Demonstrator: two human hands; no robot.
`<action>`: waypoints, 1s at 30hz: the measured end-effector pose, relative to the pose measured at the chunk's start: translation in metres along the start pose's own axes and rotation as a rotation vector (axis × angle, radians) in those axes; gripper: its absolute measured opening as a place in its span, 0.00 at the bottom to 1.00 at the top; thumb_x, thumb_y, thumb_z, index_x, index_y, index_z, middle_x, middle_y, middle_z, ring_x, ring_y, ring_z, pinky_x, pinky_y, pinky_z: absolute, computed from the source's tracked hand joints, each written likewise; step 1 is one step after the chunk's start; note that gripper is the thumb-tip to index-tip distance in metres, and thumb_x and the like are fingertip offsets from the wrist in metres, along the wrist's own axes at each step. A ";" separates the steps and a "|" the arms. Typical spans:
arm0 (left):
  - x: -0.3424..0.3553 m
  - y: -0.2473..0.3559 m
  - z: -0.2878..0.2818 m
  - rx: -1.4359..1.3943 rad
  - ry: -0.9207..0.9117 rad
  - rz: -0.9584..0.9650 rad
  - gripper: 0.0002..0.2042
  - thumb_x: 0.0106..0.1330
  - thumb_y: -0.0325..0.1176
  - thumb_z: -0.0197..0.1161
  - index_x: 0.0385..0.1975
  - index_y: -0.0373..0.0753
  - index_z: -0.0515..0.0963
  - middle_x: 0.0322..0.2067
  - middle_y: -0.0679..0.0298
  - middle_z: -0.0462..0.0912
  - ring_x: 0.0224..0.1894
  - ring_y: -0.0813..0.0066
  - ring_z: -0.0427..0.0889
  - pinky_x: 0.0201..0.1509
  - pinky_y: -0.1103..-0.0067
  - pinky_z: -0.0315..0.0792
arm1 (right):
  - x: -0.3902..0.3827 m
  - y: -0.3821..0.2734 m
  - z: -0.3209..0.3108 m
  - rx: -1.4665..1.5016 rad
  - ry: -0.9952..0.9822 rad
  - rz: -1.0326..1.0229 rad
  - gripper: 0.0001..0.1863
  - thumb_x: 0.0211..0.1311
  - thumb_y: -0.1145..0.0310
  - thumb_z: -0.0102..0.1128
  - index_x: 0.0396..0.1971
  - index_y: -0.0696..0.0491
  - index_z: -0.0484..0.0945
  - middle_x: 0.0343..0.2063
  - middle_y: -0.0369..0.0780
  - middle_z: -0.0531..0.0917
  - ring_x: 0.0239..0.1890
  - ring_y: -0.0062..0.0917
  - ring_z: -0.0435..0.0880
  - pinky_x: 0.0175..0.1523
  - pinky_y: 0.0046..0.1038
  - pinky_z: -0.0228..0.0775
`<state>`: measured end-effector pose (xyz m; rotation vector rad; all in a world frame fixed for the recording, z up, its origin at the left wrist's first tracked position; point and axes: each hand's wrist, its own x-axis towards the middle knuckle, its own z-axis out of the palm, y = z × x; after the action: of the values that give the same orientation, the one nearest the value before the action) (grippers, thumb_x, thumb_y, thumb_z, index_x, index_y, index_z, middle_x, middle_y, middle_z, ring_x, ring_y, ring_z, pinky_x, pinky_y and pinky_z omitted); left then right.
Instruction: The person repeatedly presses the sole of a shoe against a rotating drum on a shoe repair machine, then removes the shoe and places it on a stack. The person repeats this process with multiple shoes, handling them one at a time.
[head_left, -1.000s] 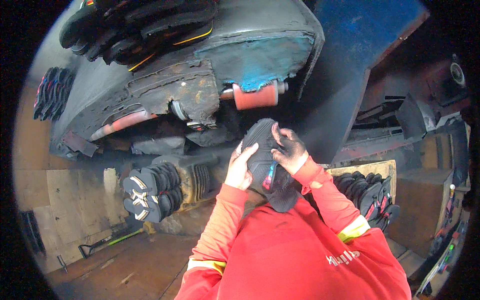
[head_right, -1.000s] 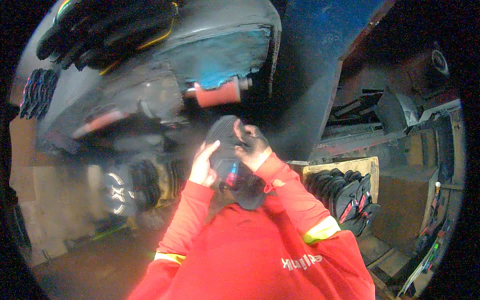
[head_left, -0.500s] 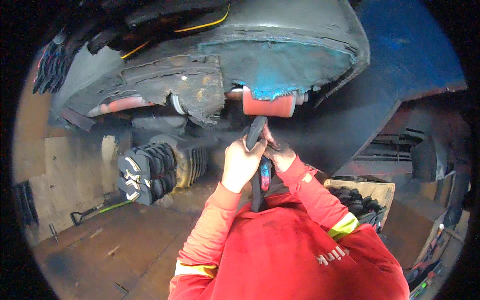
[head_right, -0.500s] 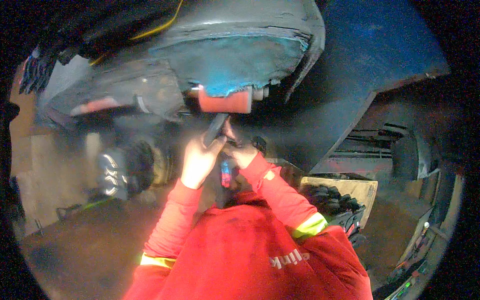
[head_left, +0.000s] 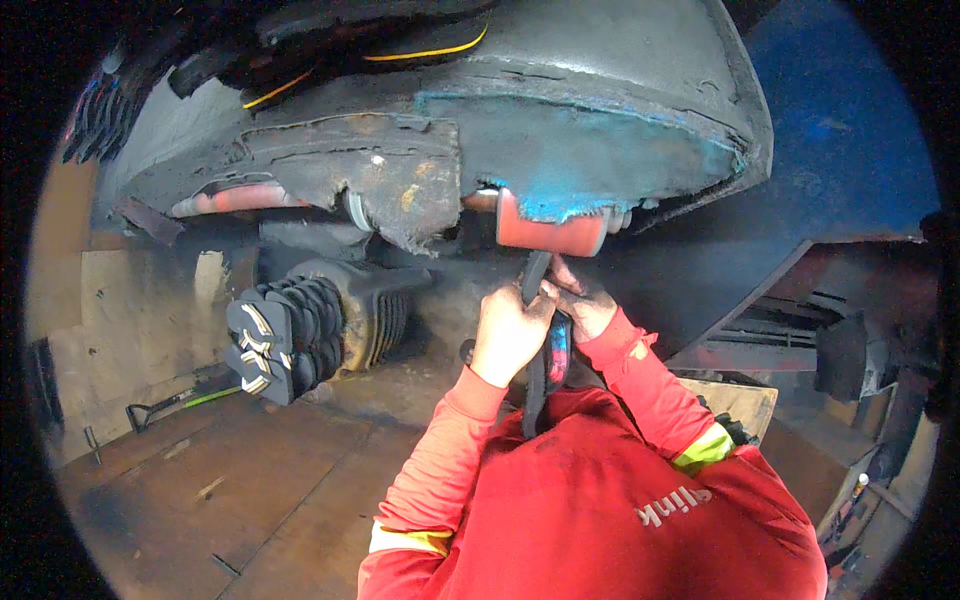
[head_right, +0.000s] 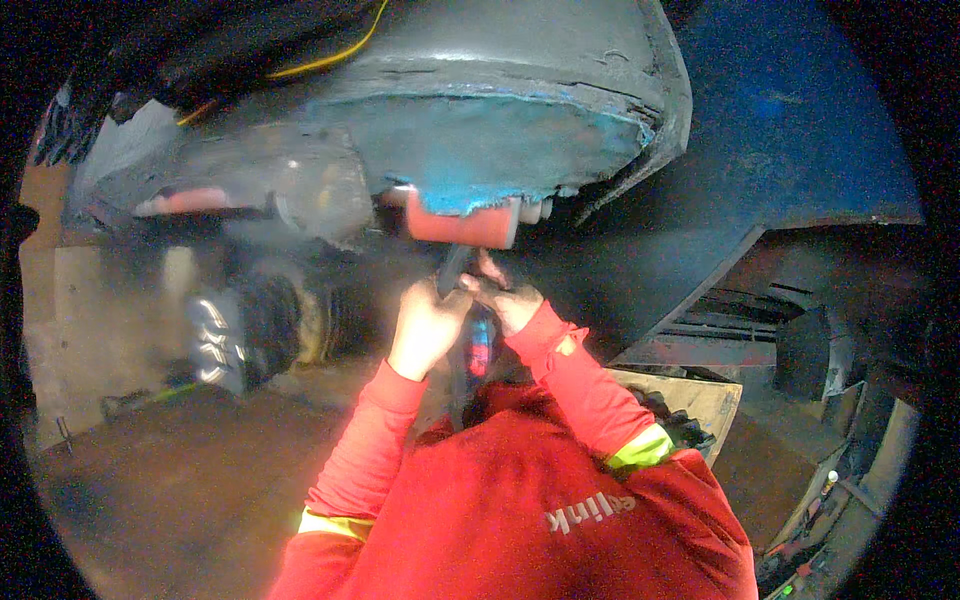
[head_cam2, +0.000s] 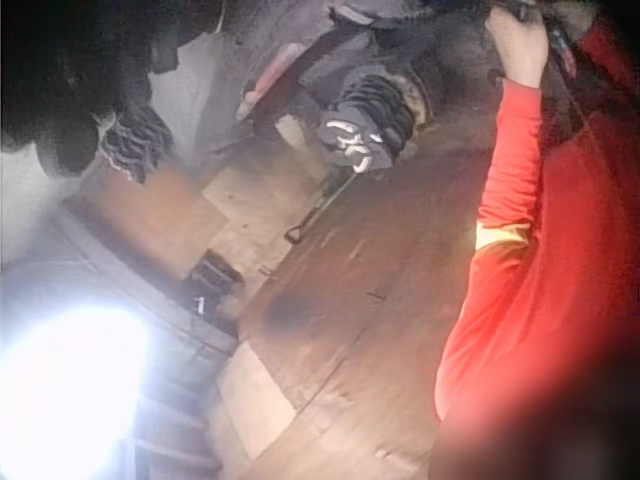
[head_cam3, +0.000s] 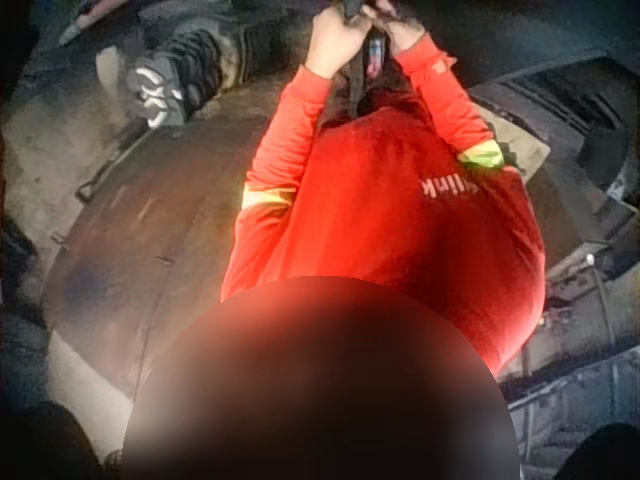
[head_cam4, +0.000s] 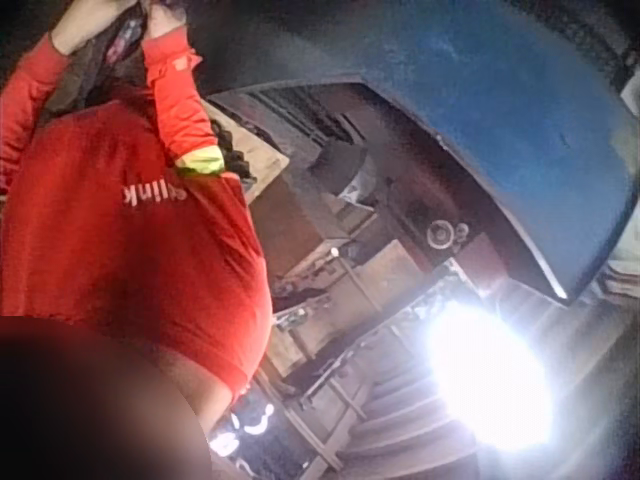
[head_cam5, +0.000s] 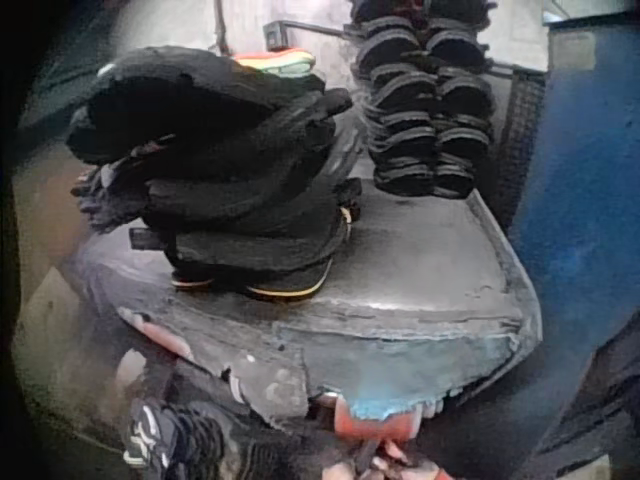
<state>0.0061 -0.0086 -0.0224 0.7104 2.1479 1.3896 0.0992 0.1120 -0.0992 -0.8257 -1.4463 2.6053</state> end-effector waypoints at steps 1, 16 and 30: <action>-0.005 0.002 -0.002 -0.002 -0.010 -0.020 0.12 0.63 0.35 0.63 0.33 0.28 0.80 0.24 0.41 0.81 0.32 0.46 0.85 0.31 0.64 0.76 | -0.004 -0.001 0.002 0.003 -0.053 -0.071 0.34 0.71 0.62 0.59 0.70 0.60 0.60 0.64 0.40 0.71 0.64 0.23 0.68 0.68 0.24 0.59; -0.029 0.025 -0.023 -0.067 0.014 -0.021 0.13 0.60 0.30 0.62 0.44 0.33 0.79 0.30 0.45 0.84 0.38 0.47 0.87 0.39 0.64 0.78 | -0.021 0.000 0.018 -0.002 -0.166 -0.161 0.41 0.68 0.66 0.62 0.74 0.59 0.51 0.69 0.41 0.66 0.69 0.24 0.64 0.71 0.27 0.57; -0.053 -0.029 -0.010 -0.463 -0.065 -0.066 0.19 0.66 0.33 0.64 0.54 0.32 0.77 0.38 0.60 0.86 0.42 0.81 0.80 0.48 0.78 0.75 | -0.023 0.008 0.003 -0.204 -0.028 -0.362 0.44 0.53 0.69 0.76 0.69 0.60 0.62 0.71 0.47 0.60 0.71 0.35 0.63 0.74 0.33 0.55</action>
<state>0.0345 -0.0597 -0.0400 0.4907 1.6894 1.7150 0.1189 0.0987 -0.0942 -0.4847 -1.7056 2.2390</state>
